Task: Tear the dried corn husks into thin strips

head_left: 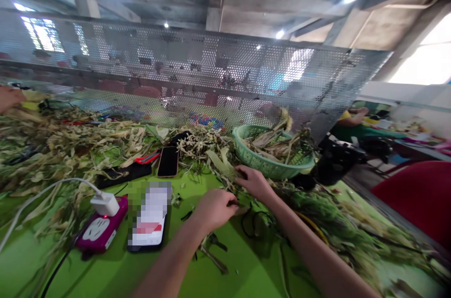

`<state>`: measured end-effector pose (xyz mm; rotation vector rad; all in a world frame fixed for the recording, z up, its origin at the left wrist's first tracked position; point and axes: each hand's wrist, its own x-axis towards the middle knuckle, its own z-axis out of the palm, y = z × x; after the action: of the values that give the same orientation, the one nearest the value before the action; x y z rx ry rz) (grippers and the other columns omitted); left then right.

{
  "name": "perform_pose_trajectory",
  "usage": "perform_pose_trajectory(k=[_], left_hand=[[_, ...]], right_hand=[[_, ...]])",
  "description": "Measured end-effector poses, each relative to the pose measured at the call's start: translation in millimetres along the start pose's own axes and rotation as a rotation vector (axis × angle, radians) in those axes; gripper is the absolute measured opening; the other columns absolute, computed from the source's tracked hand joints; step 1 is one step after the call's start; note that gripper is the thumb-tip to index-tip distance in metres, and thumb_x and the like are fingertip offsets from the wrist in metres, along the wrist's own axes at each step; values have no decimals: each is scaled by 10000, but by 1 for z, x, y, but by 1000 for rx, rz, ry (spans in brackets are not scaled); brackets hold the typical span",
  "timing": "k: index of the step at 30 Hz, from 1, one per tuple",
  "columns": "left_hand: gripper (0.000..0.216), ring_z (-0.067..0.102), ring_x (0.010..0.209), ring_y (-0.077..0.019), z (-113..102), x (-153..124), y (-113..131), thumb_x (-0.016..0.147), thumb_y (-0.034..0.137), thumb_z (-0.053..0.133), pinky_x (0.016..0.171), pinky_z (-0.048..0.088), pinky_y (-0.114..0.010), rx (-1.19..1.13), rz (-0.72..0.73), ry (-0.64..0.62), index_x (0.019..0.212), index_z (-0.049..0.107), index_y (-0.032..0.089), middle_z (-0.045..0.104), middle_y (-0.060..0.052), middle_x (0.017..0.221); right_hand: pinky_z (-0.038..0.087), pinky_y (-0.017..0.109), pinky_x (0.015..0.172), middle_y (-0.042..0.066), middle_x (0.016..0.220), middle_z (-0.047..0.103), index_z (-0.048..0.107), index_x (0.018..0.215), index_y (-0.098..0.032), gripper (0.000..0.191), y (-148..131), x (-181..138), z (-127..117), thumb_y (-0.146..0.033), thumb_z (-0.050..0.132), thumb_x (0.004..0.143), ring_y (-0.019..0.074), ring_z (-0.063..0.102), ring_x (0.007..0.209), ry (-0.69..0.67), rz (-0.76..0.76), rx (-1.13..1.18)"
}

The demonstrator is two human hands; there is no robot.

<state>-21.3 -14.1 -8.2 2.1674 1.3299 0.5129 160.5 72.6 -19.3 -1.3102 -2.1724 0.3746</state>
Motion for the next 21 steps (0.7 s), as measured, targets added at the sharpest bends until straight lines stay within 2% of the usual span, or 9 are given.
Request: perform_pose_trajectory(k=[6, 14, 17, 21], left_hand=[[276, 650, 807, -206, 0, -1, -1, 822, 331, 511, 659, 432, -262, -9, 5, 12, 960, 724, 223, 736, -59, 926], [270, 652, 880, -220, -4, 0, 2, 824, 276, 519, 747, 453, -280, 3, -46, -16, 992, 721, 215, 730, -73, 991], [279, 650, 906, -220, -6, -1, 4, 835, 257, 504, 783, 455, -287, -11, -50, -27, 1015, 714, 226, 724, -71, 1022], [286, 650, 903, -215, -6, -1, 3, 827, 240, 496, 770, 458, -275, -24, -53, -34, 1012, 713, 223, 726, -67, 1017]], right_hand=[[446, 270, 735, 43, 894, 705, 701, 901, -181, 236, -7, -2, -1, -150, 558, 716, 208, 630, 835, -107, -84, -76], [446, 251, 731, 18, 863, 704, 715, 856, -202, 242, -11, -3, -8, -111, 561, 693, 191, 628, 820, -155, -139, -8], [441, 243, 706, -1, 821, 698, 706, 867, -195, 198, -13, -3, -12, -171, 567, 727, 183, 619, 779, -137, -108, 43], [426, 239, 650, -21, 739, 660, 689, 885, -182, 190, -12, -1, -19, -268, 568, 766, 167, 585, 693, -12, -45, 110]])
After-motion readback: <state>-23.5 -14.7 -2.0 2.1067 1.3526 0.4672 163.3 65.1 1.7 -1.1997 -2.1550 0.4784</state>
